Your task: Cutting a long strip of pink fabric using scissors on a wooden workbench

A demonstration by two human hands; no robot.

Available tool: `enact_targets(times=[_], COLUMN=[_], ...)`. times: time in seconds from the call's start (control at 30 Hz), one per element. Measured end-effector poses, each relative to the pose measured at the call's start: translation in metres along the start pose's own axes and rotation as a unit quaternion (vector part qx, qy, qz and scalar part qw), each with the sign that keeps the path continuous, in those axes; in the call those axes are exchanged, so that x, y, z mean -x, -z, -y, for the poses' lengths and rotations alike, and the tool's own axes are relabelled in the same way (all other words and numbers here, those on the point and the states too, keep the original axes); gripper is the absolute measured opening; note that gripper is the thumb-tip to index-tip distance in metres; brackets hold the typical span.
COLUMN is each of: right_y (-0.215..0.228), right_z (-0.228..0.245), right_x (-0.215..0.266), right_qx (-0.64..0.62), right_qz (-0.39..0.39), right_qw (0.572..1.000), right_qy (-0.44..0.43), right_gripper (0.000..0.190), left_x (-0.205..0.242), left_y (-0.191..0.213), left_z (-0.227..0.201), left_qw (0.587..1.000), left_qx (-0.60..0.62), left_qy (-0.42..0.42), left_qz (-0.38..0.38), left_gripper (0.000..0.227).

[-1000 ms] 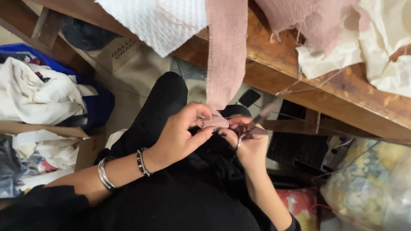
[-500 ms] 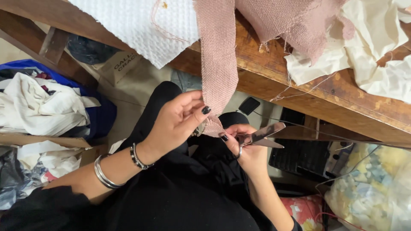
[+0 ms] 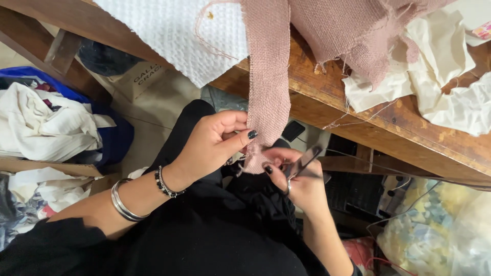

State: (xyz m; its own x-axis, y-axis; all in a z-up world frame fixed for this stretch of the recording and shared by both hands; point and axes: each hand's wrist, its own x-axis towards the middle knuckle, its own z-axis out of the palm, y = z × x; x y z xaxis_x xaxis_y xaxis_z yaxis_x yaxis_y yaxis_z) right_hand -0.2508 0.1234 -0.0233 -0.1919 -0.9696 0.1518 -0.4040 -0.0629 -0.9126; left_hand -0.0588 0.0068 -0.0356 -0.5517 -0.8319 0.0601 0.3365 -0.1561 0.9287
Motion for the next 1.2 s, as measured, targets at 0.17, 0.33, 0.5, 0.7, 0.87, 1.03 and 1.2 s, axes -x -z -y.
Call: enact_targets(times=[0.17, 0.33, 0.5, 0.7, 0.87, 1.03, 1.2], right_y=[-0.002, -0.003, -0.002, -0.003, 0.016, 0.011, -0.001], right_z=[0.007, -0.007, -0.006, -0.009, 0.014, 0.079, 0.082], right_x=[-0.004, 0.006, 0.001, 0.000, -0.020, -0.062, -0.090], right_qx=[0.069, 0.145, 0.218, 0.203, 0.143, 0.202, 0.204], right_qz=[0.007, -0.052, -0.054, -0.054, -0.044, -0.046, -0.058], right_qw=[0.993, 0.966, 0.931, 0.916, 0.955, 0.950, 0.954], right_qy=[0.100, 0.208, 0.288, 0.341, 0.256, 0.233, 0.214], right_gripper=[0.028, 0.034, 0.028, 0.015, 0.017, 0.012, 0.027], left_x=[-0.001, -0.001, 0.000, -0.003, -0.004, -0.001, 0.003], left_y=[0.005, 0.001, -0.004, -0.002, -0.001, -0.003, -0.008], left_z=[0.012, 0.015, 0.019, 0.022, 0.007, 0.011, -0.002], left_qw=[1.000, 1.000, 0.998, 0.996, 0.999, 0.998, 0.995], left_qx=[0.003, 0.029, 0.052, 0.069, -0.001, 0.034, 0.080], left_qy=[-0.001, 0.002, 0.038, 0.041, -0.007, -0.005, -0.031], left_qz=[0.003, -0.005, -0.019, -0.030, -0.047, -0.048, -0.055], left_gripper=[0.031, 0.029, 0.032, 0.031, 0.020, 0.020, 0.023])
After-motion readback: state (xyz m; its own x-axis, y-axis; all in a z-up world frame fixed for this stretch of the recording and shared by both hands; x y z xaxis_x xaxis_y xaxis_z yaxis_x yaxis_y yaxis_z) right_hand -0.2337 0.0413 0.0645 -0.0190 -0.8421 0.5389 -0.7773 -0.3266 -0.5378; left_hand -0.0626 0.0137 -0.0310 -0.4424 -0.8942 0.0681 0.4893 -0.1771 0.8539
